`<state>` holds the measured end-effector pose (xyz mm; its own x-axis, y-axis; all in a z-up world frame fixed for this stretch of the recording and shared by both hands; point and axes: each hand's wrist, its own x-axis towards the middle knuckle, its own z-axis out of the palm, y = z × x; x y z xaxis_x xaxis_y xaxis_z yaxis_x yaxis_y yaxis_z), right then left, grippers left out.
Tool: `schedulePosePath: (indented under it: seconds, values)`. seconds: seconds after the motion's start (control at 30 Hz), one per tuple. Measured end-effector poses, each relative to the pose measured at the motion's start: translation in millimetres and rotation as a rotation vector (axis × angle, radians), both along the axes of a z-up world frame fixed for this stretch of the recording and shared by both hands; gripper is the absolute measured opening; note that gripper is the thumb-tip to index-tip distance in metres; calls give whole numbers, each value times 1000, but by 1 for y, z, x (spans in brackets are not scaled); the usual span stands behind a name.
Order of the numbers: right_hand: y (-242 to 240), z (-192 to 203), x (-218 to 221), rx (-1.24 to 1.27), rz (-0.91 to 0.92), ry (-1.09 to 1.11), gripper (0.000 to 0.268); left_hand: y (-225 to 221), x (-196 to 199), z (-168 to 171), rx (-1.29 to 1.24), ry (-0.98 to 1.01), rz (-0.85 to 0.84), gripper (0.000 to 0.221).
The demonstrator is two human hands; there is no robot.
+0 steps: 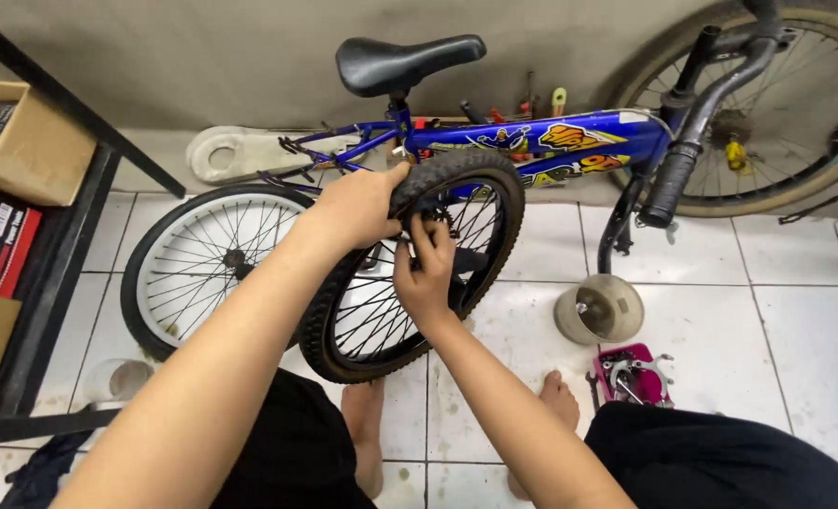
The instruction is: The person is sitting on the floor, holding a bicycle wheel, and cleaning the tire with a black cloth by wiping it and rotating the wheel.
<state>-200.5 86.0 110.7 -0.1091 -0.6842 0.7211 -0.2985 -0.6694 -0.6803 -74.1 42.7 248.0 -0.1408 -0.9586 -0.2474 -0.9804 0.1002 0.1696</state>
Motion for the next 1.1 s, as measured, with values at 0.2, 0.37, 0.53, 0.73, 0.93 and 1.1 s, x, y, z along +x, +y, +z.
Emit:
schedulePosePath:
  seconds: [0.2,0.37,0.53,0.73,0.93,1.1]
  values:
    - [-31,-36,-25,-148,-207,300,46,16,2,-6,-37,-150,6,85]
    - [-68,-57,-54,20,-299,216,46,36,-3,9,-73,98,91,91]
    - [-74,-66,-55,215,-222,36,46,46,-14,24,-142,381,191,74]
    - [-28,-18,-14,-5,-9,211,53,10,7,2,-238,621,294,64]
    - [18,-12,21,-172,262,451,45,-3,23,8,-194,597,319,66]
    - [-8,-27,12,-135,94,409,50,0,28,10,-144,547,223,60]
